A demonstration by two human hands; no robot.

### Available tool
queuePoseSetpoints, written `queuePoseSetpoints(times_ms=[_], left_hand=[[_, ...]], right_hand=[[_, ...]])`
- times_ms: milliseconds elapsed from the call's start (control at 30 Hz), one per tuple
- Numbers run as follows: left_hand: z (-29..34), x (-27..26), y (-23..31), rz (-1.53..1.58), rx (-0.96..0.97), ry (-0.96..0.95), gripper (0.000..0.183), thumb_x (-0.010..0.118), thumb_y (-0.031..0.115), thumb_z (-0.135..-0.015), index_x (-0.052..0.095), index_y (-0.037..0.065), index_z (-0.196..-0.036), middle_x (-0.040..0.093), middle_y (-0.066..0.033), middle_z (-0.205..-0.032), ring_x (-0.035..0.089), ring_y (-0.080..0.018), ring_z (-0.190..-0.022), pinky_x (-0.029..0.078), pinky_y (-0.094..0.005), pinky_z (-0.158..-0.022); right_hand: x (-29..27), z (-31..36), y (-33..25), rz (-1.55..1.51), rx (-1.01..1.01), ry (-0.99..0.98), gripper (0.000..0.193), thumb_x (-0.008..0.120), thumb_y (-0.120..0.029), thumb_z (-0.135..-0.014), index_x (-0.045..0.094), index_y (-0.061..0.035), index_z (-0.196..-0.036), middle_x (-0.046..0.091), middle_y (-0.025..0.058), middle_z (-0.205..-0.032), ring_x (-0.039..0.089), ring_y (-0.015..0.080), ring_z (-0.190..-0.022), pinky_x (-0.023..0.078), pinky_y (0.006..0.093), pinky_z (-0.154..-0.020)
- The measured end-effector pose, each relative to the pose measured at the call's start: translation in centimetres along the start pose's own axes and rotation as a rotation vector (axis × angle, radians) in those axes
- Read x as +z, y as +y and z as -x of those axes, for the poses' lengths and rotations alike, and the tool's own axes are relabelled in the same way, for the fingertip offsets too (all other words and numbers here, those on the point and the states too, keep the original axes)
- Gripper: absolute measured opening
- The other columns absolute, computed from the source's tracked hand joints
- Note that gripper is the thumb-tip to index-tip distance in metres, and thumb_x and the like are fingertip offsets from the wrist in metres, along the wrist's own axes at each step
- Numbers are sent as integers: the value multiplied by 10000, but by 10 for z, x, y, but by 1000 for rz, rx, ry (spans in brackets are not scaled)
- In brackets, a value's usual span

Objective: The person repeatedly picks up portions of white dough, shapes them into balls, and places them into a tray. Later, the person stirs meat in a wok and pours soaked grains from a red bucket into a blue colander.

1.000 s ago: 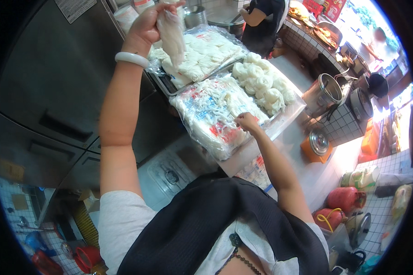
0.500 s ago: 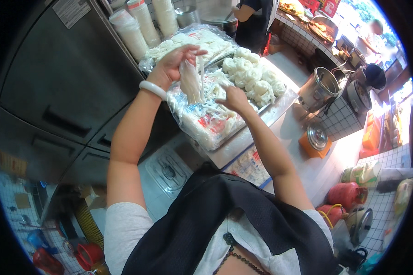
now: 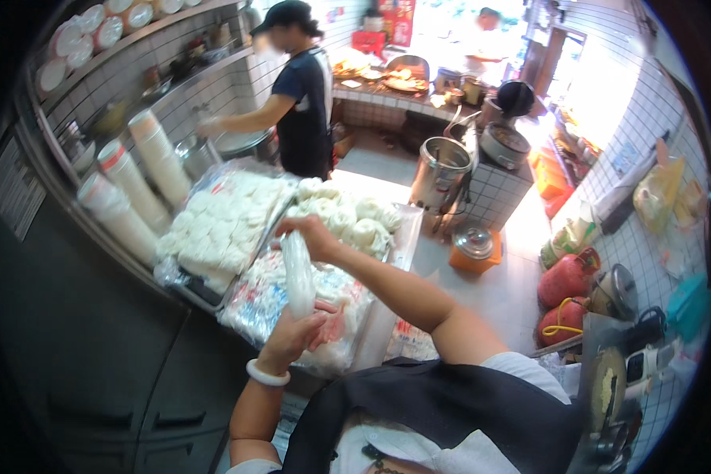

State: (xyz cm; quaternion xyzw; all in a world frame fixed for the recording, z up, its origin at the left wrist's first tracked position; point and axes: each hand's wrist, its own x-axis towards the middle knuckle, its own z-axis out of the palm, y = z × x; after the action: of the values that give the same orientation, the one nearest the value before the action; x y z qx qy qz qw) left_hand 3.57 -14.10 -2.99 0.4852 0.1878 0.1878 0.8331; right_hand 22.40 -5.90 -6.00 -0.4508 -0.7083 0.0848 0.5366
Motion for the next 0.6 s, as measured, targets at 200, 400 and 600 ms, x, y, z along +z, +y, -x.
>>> queuePoseSetpoints(times_ms=[200, 400, 600], left_hand=[[-42, -21, 64, -75, 351, -3, 333, 551, 149, -782, 518, -58, -1042, 500, -37, -517, 503, -142, -419, 471, -285, -483], [-73, -54, 76, -123, 356, 145, 317, 514, 197, -833, 551, -19, -1062, 430, 49, -523, 409, -36, -441, 373, -198, -452], [-69, -52, 93, -83, 312, -75, 384, 488, 157, -846, 446, -64, -1156, 286, 63, -526, 332, -26, -437, 370, -203, -533]], right_hand=[[28, 65, 52, -150, 314, -25, 329, 730, -193, -631, 600, -70, -907, 616, 117, -836, 597, 221, -803, 452, 327, -726], [27, 104, 51, -100, 690, -249, 565, 762, -321, -579, 554, -31, -1017, 604, 158, -857, 574, 258, -783, 445, 374, -725], [-11, 103, 54, -32, 520, -223, 881, 739, -445, -594, 315, -150, -1308, 470, 139, -1214, 426, 271, -1143, 334, 373, -963]])
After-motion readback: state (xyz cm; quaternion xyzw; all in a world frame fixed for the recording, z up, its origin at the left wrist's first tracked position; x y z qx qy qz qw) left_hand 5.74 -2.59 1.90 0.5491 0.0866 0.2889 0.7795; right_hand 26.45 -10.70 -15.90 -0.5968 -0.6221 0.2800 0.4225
